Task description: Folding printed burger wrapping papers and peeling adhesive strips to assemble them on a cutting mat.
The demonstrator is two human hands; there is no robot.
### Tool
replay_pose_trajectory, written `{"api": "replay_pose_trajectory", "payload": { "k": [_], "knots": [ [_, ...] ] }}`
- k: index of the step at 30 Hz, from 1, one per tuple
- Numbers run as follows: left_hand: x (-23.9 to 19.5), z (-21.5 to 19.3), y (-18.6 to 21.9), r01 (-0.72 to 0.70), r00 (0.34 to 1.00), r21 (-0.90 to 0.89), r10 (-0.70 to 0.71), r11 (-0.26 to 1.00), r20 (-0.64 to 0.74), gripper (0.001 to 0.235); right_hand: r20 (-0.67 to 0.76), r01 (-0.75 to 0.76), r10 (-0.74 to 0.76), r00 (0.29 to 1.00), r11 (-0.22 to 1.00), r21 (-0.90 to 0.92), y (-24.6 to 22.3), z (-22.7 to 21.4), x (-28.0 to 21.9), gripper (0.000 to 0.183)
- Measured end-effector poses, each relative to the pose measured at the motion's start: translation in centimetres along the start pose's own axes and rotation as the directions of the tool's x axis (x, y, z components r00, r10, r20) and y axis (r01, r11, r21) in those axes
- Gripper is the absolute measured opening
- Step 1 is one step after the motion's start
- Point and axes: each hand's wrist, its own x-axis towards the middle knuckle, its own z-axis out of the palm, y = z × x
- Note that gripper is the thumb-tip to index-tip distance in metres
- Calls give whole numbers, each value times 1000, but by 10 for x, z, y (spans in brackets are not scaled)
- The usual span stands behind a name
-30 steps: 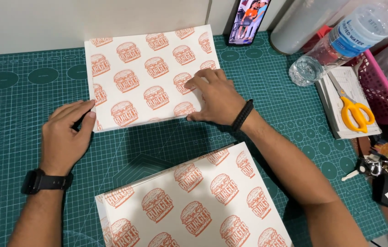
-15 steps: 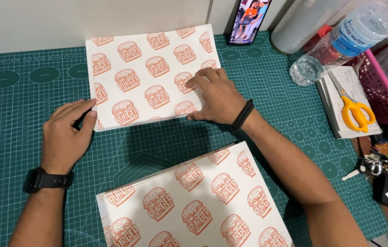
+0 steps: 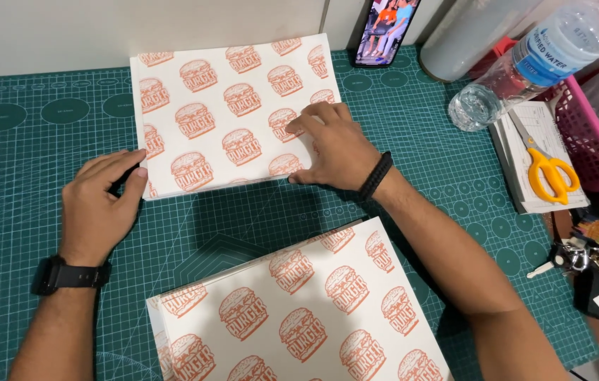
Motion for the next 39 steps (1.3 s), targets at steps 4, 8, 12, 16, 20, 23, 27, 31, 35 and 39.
{"api": "replay_pose_trajectory", "payload": {
  "k": [4,8,12,16,20,23,27,31,35,39],
  "knots": [
    [1,-2,3,16,1000,-13,-16,1000,10,26,21,-6,6,1000,1000,-8,-3,-3,1,87],
    [1,-1,2,19,1000,-19,-19,1000,0,26,49,-35,36,998,999,-14,-9,-9,1,86],
    [1,-1,1,33,999,-15,-33,999,14,27,63,-49,50,997,998,-31,-12,-11,-1,86],
    [1,-2,2,55,998,-15,-55,998,21,29,73,-63,65,995,997,-39,-14,-12,-1,85],
    [0,0,-2,23,1000,0,-23,1000,9,28,67,-57,59,996,998,-37,-14,-12,-1,86],
    [1,-1,-1,40,999,-2,-40,999,18,28,59,-54,55,997,998,-19,-13,-12,-1,91],
    [2,-3,5,69,997,-21,-68,997,21,27,47,-47,47,998,999,-17,-12,-11,-1,95],
    [0,-1,-2,17,1000,-1,-17,1000,2,33,43,-48,47,998,998,27,-13,-13,-2,102],
    [4,-6,5,-55,998,-90,53,994,-33,57,47,-78,77,996,997,22,-33,-24,0,92],
    [4,-12,14,-81,996,-123,77,989,-41,80,-7,-44,44,999,999,18,-28,-24,-2,94]
  ]
}}
